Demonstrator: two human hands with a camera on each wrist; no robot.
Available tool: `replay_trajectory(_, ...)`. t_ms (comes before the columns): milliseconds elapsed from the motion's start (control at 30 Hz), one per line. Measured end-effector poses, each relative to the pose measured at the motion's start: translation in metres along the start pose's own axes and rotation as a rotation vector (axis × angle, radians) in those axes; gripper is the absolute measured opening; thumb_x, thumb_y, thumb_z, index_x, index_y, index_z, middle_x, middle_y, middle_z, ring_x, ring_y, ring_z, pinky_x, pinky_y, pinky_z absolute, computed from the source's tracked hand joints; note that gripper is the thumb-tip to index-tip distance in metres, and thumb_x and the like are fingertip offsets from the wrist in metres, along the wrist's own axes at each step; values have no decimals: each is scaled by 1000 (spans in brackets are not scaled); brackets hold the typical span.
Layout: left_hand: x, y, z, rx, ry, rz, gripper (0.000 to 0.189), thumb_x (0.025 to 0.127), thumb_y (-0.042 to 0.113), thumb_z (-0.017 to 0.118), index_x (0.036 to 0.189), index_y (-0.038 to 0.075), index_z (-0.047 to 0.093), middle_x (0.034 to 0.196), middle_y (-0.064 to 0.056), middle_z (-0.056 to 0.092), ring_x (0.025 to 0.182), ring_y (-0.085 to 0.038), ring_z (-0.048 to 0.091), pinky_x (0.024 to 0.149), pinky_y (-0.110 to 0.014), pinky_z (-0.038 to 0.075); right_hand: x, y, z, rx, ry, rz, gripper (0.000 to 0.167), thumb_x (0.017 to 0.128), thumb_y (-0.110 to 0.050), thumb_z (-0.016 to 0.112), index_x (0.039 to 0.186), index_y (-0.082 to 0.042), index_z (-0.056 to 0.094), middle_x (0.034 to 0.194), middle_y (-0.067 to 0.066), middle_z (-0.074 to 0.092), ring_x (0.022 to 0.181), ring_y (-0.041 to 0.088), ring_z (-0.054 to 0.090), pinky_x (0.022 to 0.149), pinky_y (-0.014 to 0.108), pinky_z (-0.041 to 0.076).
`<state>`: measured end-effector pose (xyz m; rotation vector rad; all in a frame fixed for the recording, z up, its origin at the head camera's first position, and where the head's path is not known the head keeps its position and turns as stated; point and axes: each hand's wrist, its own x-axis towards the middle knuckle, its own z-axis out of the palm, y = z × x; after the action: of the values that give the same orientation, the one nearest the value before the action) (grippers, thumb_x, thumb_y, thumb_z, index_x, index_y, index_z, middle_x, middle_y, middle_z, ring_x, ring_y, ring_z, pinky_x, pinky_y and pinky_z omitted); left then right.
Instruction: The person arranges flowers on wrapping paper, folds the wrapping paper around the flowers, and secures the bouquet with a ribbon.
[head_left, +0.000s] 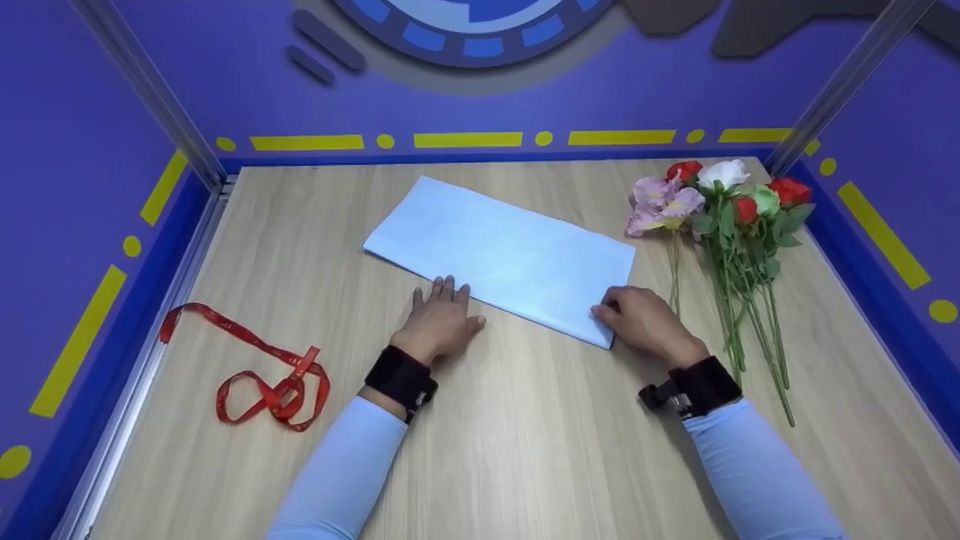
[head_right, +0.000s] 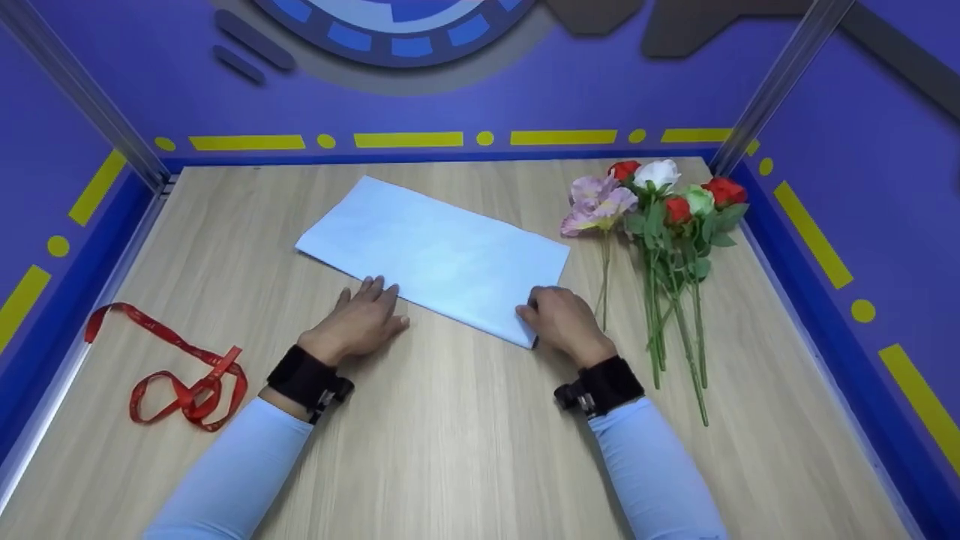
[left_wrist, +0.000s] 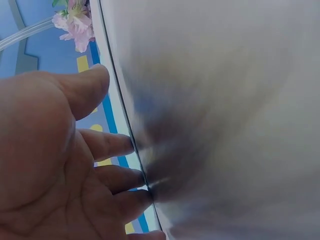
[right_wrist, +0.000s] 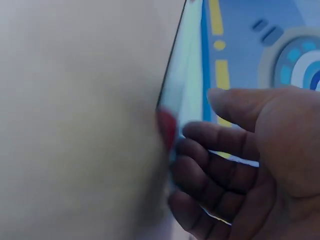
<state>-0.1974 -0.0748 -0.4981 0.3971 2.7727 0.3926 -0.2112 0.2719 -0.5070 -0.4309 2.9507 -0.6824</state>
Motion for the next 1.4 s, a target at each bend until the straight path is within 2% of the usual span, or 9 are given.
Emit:
replay_trajectory(133, 2, 1, 0, 11, -5, 19, 71, 112, 46, 45, 167, 4, 28, 174, -26, 17, 163, -40, 11, 129, -64, 11, 12, 17, -6, -11, 63, 74, 43, 104, -30, 66, 126, 7, 66, 120, 29, 66, 114, 46, 62, 96, 58, 50)
replay_trajectory(267, 4, 4, 1, 19, -12, 64, 67, 112, 44, 46, 167, 8, 31, 175, -21, 19, 164, -36, 12, 130, -64, 10, 16, 23, -8, -2, 61, 134, 72, 106, -34, 62, 155, 13, 38, 154, 39, 40, 146, 56, 36, 120, 64, 32)
replay_trajectory(400, 7, 9, 2, 9, -25, 113, 65, 112, 44, 45, 167, 11, 31, 175, -17, 19, 164, -33, 12, 130, -65, 9, 14, 23, -5, -19, -3, 177, 90, 109, -43, 55, 160, 18, 12, 166, 44, 12, 156, 59, 10, 127, 66, 13)
replay_trajectory(533, 9, 9, 4, 4, -8, 116, 64, 113, 44, 44, 167, 13, 32, 176, -17, 18, 164, -33, 12, 129, -66, 10, 11, 20, 0, -53, -66, 215, 98, 110, -51, 48, 159, 21, 3, 167, 45, 0, 157, 60, -3, 127, 69, 4)
replay_trajectory(767, 9, 6, 3, 4, 11, 59, 66, 113, 43, 44, 167, 8, 30, 175, -23, 15, 163, -39, 11, 127, -69, 12, 10, 16, 8, -123, -143, 233, 102, 108, -58, 43, 159, 20, 3, 168, 43, -2, 158, 57, -5, 125, 73, -1)
replay_trajectory(1000, 9, 6, 1, 3, -1, 58, 66, 113, 42, 43, 167, 7, 30, 174, -25, 17, 163, -41, 11, 127, -69, 12, 9, 7, 10, -153, -112, 157, 86, 111, -46, 44, 161, 17, 13, 169, 40, 8, 159, 55, 2, 125, 72, 3)
replay_trajectory(1167, 11, 7, 1, -2, -13, 63, 65, 113, 42, 43, 167, 8, 30, 174, -24, 17, 164, -39, 10, 127, -69, 10, 7, -4, 9, -95, 3, 90, 67, 112, -26, 48, 160, 14, 25, 168, 36, 21, 160, 52, 11, 127, 69, 7)
replay_trajectory(1267, 13, 9, 1, 4, -20, 72, 65, 113, 42, 43, 167, 8, 29, 175, -22, 17, 164, -38, 10, 128, -68, 10, 4, -13, 7, 37, 108, 74, 57, 111, -16, 47, 158, 13, 32, 166, 34, 31, 159, 49, 19, 128, 67, 10)
replay_trajectory(1400, 17, 10, 0, 9, -28, 85, 65, 113, 42, 42, 168, 10, 27, 175, -20, 16, 164, -37, 10, 129, -66, 11, -2, -28, 4, 241, 237, 67, 51, 111, -14, 47, 158, 8, 40, 161, 30, 42, 155, 45, 33, 127, 60, 24)
